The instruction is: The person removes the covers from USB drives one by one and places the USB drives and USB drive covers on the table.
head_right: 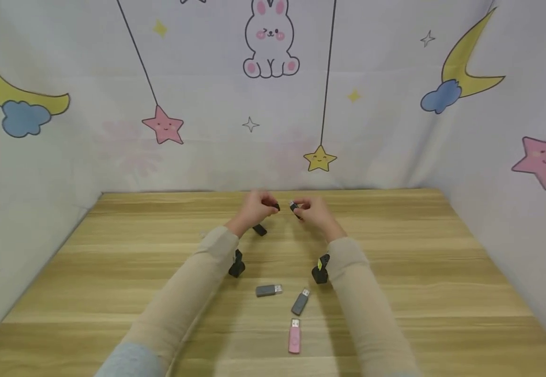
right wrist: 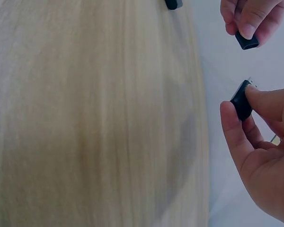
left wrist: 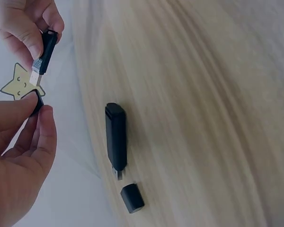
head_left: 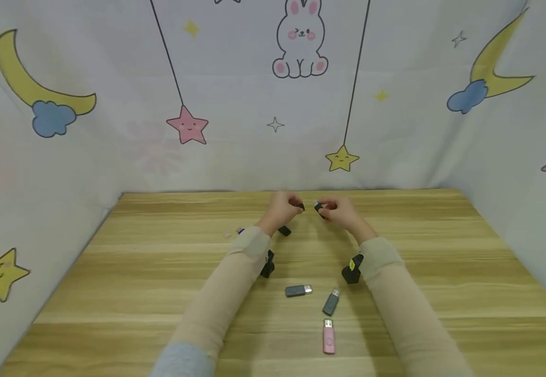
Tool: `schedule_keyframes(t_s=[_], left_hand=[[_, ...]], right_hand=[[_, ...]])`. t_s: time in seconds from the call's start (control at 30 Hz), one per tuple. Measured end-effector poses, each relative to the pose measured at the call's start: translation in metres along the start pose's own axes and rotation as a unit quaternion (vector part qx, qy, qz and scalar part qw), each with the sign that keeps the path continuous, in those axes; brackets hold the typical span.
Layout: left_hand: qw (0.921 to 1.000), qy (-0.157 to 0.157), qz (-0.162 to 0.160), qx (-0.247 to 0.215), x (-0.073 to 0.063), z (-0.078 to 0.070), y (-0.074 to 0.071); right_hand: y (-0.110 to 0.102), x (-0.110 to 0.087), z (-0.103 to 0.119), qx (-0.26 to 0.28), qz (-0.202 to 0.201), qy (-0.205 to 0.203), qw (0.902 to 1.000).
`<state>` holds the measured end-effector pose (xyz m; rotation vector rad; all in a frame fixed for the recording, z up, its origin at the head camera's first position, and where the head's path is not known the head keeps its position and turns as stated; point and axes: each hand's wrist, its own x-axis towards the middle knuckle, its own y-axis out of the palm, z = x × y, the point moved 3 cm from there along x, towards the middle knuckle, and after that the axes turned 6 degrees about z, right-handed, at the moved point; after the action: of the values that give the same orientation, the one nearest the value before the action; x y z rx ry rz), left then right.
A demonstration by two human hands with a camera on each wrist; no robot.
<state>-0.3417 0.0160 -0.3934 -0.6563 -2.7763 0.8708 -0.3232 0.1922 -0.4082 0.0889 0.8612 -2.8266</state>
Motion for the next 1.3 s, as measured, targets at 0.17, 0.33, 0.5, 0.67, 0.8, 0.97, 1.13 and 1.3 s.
schedule_keyframes(t_s=[0.17, 0.33, 0.5, 0.67, 0.8, 0.97, 1.13, 1.3], left_hand=[[0.9993, -0.002, 0.03, 0.023, 0.002, 0.008, 0.003], [0.9967, -0.01, 0.064, 0.049, 0.005, 0.014, 0.008], [0.994, -0.019, 0.087, 0.065, 0.007, 0.015, 0.012], [0.9907, -0.032, 0.107, 0.078, 0.007, 0.015, 0.016], [0.9881, -0.032, 0.124, 0.086, 0.009, 0.017, 0.02], [0.9855, -0.023, 0.133, 0.103, 0.013, 0.018, 0.024], [0.9837, -0.021, 0.136, 0.117, 0.015, 0.014, 0.026], [0.9825, -0.022, 0.14, 0.121, 0.016, 0.012, 0.027]], right_hand=[[0.008, 0.001, -0.005, -0.027, 0.018, 0.015, 0.9994], [0.014, -0.002, -0.006, -0.017, 0.03, 0.025, 0.9991], [0.017, -0.004, -0.009, -0.025, 0.034, 0.018, 0.999], [0.02, -0.003, -0.011, -0.081, 0.028, -0.007, 0.9963], [0.022, -0.002, -0.01, -0.108, 0.031, -0.014, 0.9935], [0.023, -0.001, -0.009, -0.121, 0.031, -0.011, 0.9921], [0.021, -0.002, -0.01, -0.128, 0.026, 0.001, 0.9914], [0.02, -0.002, -0.011, -0.136, 0.02, 0.014, 0.9905]])
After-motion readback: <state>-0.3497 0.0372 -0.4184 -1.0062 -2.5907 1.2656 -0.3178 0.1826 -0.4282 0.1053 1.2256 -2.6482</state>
